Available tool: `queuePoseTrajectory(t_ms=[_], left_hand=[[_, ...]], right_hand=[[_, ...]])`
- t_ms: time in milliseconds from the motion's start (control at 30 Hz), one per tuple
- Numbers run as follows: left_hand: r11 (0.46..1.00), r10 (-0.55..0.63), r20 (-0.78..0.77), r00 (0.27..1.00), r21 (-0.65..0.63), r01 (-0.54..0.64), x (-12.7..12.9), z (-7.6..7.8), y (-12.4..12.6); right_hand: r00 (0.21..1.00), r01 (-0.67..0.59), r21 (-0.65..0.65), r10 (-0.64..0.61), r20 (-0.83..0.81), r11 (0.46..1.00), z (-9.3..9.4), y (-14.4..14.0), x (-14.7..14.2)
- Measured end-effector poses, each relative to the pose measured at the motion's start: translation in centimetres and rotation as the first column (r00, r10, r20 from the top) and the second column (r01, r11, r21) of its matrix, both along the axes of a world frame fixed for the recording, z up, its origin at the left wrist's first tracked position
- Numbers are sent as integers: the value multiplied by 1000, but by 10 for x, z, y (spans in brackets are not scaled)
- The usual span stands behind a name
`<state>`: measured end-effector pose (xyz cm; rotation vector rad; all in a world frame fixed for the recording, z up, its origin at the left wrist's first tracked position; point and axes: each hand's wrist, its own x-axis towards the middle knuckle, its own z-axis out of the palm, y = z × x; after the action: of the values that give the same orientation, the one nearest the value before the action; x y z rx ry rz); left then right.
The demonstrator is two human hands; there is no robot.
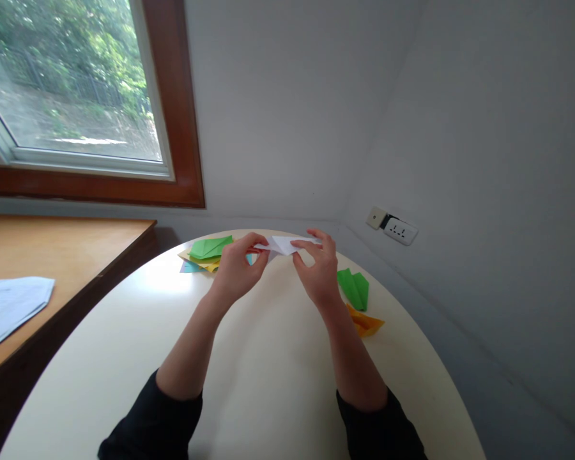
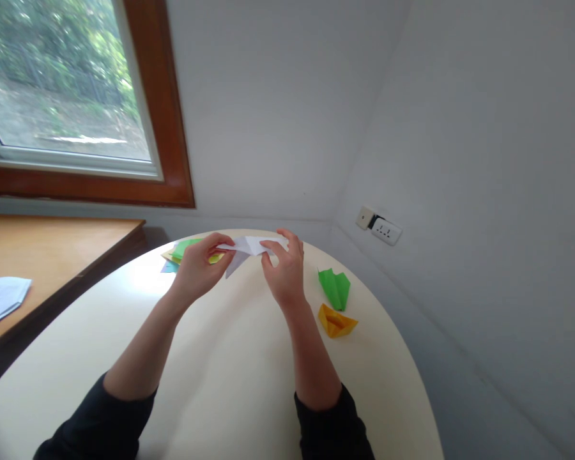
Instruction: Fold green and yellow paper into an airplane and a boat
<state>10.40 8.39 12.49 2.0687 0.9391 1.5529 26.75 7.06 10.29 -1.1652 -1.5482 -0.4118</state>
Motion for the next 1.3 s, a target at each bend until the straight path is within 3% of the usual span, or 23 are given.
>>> queuePoseTrajectory(t_ms=[200, 533, 633, 900, 1133, 1300], left_hand=[[1000, -12, 32, 999, -19, 12, -3, -3, 2], [999, 49, -42, 998, -4, -49, -7, -1, 2], [998, 58, -43, 997, 6, -58, -8, -2, 3], [1000, 17, -48, 999, 14, -16, -8, 0, 0], [999, -27, -222, 975, 26, 33, -10, -2, 2], [1000, -5, -209, 978, 0, 5, -9, -2, 2]], right_hand=[[995, -13, -55, 7, -103, 998, 6, -2, 16], [969, -231, -220, 202, -144, 948, 18, -12, 16], [964, -246, -250, 210, -162, 936, 18, -13, 16], [968, -209, -183, 176, -182, 961, 17, -13, 19], [971, -191, -94, 175, -162, 977, 14, -10, 20], [966, -229, -107, 212, -147, 968, 15, -12, 18]])
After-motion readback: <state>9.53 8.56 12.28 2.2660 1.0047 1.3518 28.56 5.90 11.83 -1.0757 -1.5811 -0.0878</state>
